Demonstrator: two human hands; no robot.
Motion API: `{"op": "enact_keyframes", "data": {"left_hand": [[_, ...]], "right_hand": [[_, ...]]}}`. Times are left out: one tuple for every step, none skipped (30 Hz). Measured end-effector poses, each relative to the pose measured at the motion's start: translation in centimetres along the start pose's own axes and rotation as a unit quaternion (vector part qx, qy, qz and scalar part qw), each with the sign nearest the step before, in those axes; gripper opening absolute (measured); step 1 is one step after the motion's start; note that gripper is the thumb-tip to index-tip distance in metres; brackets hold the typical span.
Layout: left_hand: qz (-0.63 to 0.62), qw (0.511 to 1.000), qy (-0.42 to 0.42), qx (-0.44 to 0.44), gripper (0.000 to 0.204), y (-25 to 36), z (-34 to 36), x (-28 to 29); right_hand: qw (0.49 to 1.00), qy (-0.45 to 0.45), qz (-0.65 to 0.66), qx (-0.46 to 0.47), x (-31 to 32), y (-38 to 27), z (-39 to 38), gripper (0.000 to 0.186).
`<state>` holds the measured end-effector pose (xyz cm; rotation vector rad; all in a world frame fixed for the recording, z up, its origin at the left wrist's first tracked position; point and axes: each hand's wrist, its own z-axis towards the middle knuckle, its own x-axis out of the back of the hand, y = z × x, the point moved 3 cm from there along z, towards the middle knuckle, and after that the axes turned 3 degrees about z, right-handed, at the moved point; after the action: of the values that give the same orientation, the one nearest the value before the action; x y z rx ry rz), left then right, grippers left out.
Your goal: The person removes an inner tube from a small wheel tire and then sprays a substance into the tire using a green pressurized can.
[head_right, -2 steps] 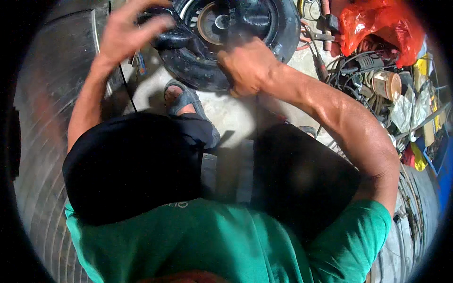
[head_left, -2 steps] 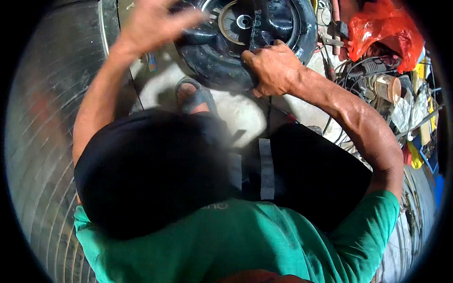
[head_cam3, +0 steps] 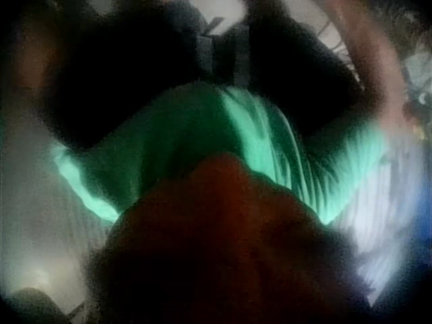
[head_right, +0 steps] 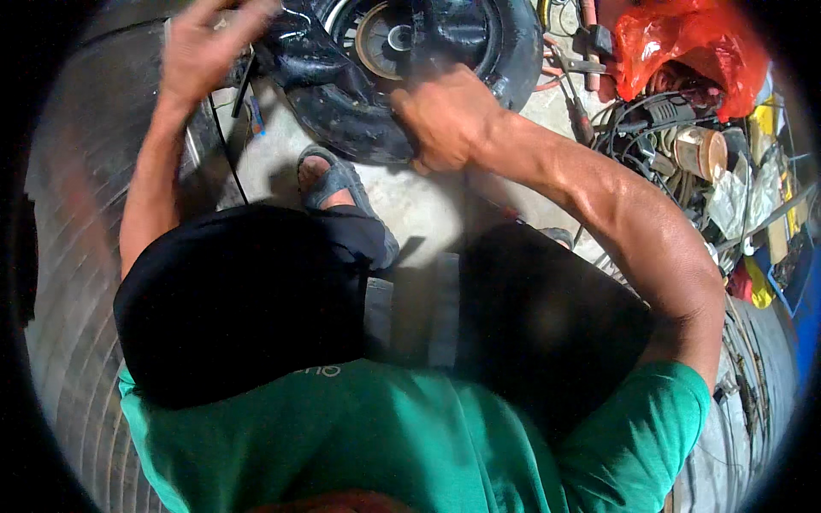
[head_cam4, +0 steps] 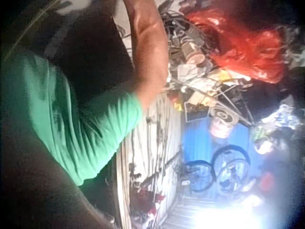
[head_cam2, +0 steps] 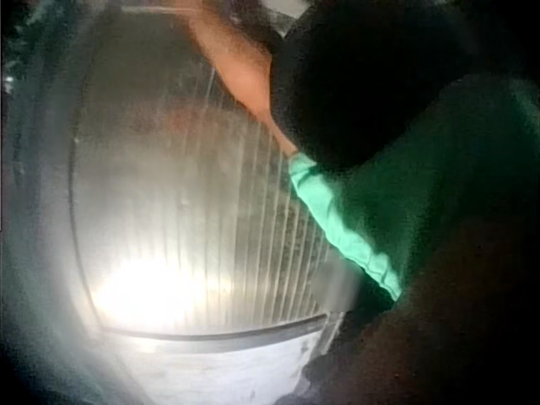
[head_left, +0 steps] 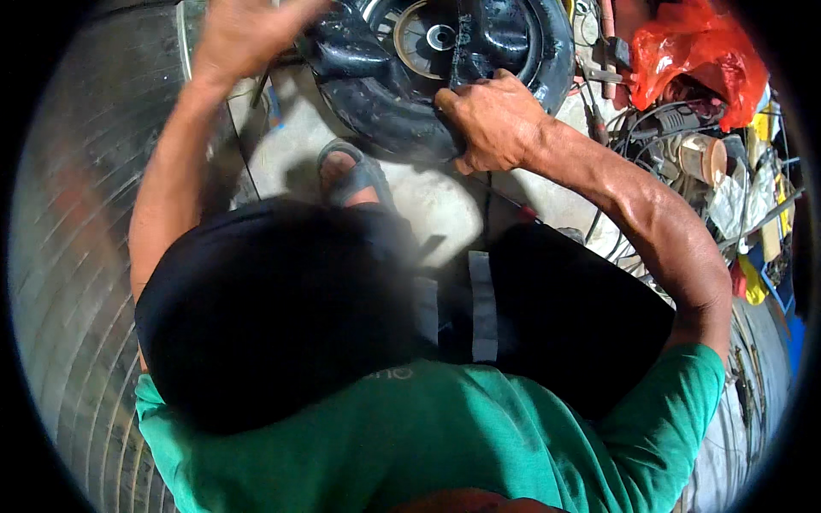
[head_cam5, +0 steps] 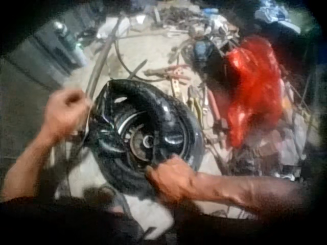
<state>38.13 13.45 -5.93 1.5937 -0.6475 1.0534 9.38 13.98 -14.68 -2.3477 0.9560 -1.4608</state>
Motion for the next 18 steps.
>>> {"op": "enact_keyframes", "data": {"left_hand": [[-0.094,0.990,0.101,-0.022,0.026,0.1,1.0,0.5],[-0.067,0.990,0.118,-0.039,0.022,-2.3,3.7,1.4],[-0.093,0.982,0.157,-0.040,0.030,-4.1,5.0,1.7],[-0.121,0.973,0.192,-0.042,0.045,-5.8,6.1,1.6],[-0.091,0.973,0.206,0.046,0.054,-7.3,7.3,1.0],[-0.066,0.962,0.238,0.114,0.064,-9.6,10.6,1.2],[-0.092,0.943,0.268,0.177,0.079,-10.6,11.1,1.9],[-0.111,0.944,0.273,0.148,0.094,-14.5,13.7,4.8],[-0.192,0.923,0.316,0.106,0.100,-17.8,15.0,5.0],[-0.147,0.923,0.327,0.137,0.105,-17.6,16.3,5.9],[-0.111,0.922,0.340,0.151,0.107,-17.3,18.1,8.8],[-0.084,0.926,0.329,0.163,0.109,-16.3,18.8,7.6],[-0.108,0.928,0.328,0.144,0.111,-16.0,20.1,7.0],[-0.130,0.927,0.326,0.129,0.112,-16.1,21.3,7.1],[-0.153,0.927,0.323,0.112,0.114,-16.0,22.6,7.2],[-0.094,0.926,0.343,0.127,0.115,-16.3,24.5,7.6],[-0.036,0.923,0.354,0.143,0.117,-17.2,27.2,7.5],[0.031,0.914,0.370,0.161,0.118,-18.6,29.3,8.4]], "right_hand": [[1.000,0.005,0.012,0.002,0.0,0.5,0.0,0.058],[1.000,0.015,0.023,0.004,0.3,1.0,-0.2,0.057],[0.999,0.025,0.028,0.020,1.0,0.9,0.3,0.055],[0.999,0.002,0.046,0.016,1.6,0.6,-0.2,0.054],[0.996,-0.075,0.050,-0.021,1.3,0.9,-0.1,0.060],[0.997,-0.062,0.024,-0.025,1.8,1.4,0.1,0.067],[0.997,-0.070,0.009,-0.016,1.2,1.2,-0.5,0.071],[0.998,-0.060,-0.011,-0.005,-0.3,1.6,0.1,0.072],[0.995,-0.103,-0.012,0.000,-0.6,1.0,0.2,0.072],[0.999,-0.011,-0.006,0.047,-1.6,1.1,-0.4,0.069],[0.998,0.009,-0.007,0.067,-1.2,1.1,-0.2,0.065],[0.999,-0.003,-0.019,0.051,-2.7,1.8,-0.8,0.064],[0.999,-0.026,-0.003,0.040,-3.0,2.1,-0.8,0.064],[0.998,-0.052,0.012,0.032,-2.5,2.0,-0.6,0.064],[0.997,-0.065,0.014,0.027,-2.1,1.8,-0.8,0.062],[0.997,-0.077,0.017,0.021,-1.6,1.7,-0.8,0.060],[0.997,-0.080,0.007,0.011,-1.2,1.5,-1.1,0.058],[0.997,-0.075,0.021,0.024,-0.8,1.5,-0.7,0.058]]}}
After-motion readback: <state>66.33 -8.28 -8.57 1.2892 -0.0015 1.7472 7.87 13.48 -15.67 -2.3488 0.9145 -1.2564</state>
